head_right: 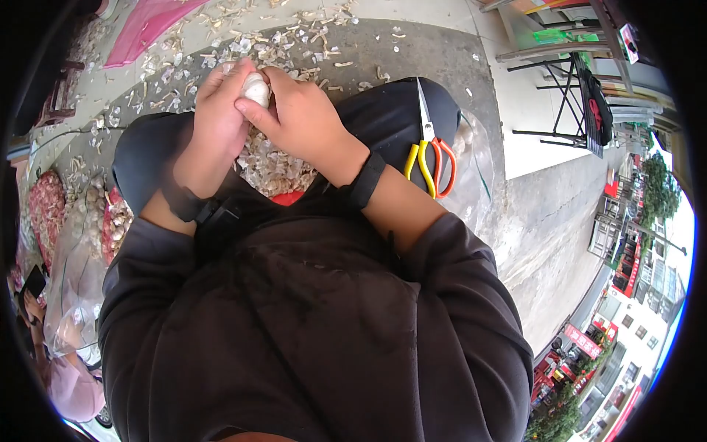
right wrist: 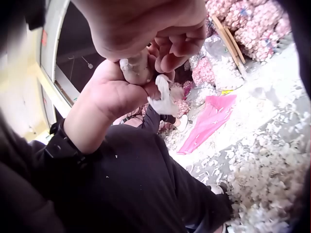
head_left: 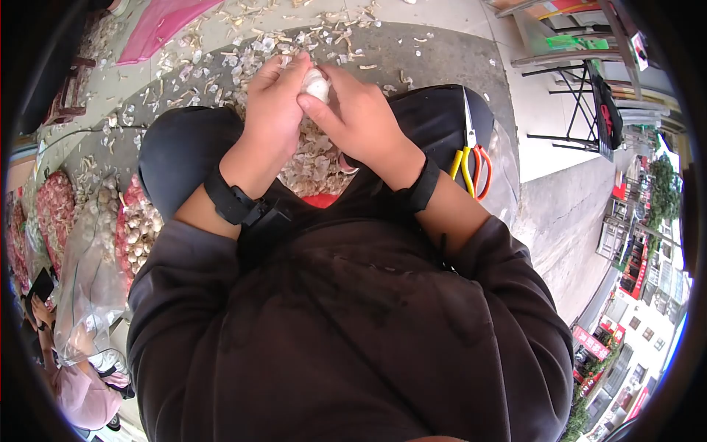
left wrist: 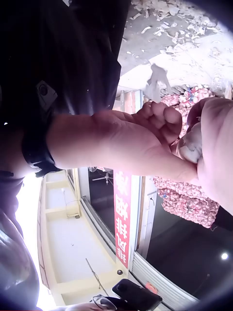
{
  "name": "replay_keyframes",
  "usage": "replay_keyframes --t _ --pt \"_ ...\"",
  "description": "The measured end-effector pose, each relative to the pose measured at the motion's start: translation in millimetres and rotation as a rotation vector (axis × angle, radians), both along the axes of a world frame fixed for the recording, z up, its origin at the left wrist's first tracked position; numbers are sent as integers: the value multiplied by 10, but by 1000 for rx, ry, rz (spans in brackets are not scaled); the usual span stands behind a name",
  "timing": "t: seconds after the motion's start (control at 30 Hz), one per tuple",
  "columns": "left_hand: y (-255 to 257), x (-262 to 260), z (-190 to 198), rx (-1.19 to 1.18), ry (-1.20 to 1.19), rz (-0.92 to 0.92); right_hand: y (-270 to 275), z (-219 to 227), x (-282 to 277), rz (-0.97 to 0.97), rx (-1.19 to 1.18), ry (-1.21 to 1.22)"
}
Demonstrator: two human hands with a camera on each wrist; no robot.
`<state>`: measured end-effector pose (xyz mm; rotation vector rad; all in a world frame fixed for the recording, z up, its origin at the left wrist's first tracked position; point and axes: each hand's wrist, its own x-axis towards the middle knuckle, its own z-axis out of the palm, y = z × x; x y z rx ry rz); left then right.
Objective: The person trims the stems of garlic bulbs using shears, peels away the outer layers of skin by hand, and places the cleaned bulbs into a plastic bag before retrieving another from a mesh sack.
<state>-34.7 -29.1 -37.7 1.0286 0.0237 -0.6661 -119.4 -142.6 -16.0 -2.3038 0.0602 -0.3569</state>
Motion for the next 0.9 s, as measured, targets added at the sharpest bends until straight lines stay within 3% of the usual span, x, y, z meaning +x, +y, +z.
replay_keyframes --t 0.13,0.33,0.47,0.57,0.67,0.77,0.87,0.9 --pt "6 -24 -10 -99 84 38 28 -12 74 -6 99 -132" --pt "9 -81 88 -215 163 -112 -7 -63 98 -96 177 -152" --pt "37 -56 139 3 83 -263 -122 -172 85 -92 246 -147" --pt "56 -53 84 20 -33 -318 -48 -112 61 -49 780 -8" --pt "3 -111 100 -23 -78 -265 -17 -156 86 -100 831 -66" --pt "3 -120 31 -70 -99 -262 -50 -206 101 -131 985 -13" --pt "-25 -118 -43 -44 -68 -189 -29 -105 76 -184 1265 191" --pt "-23 -110 -47 -22 -80 -170 2 -100 84 -235 1242 163"
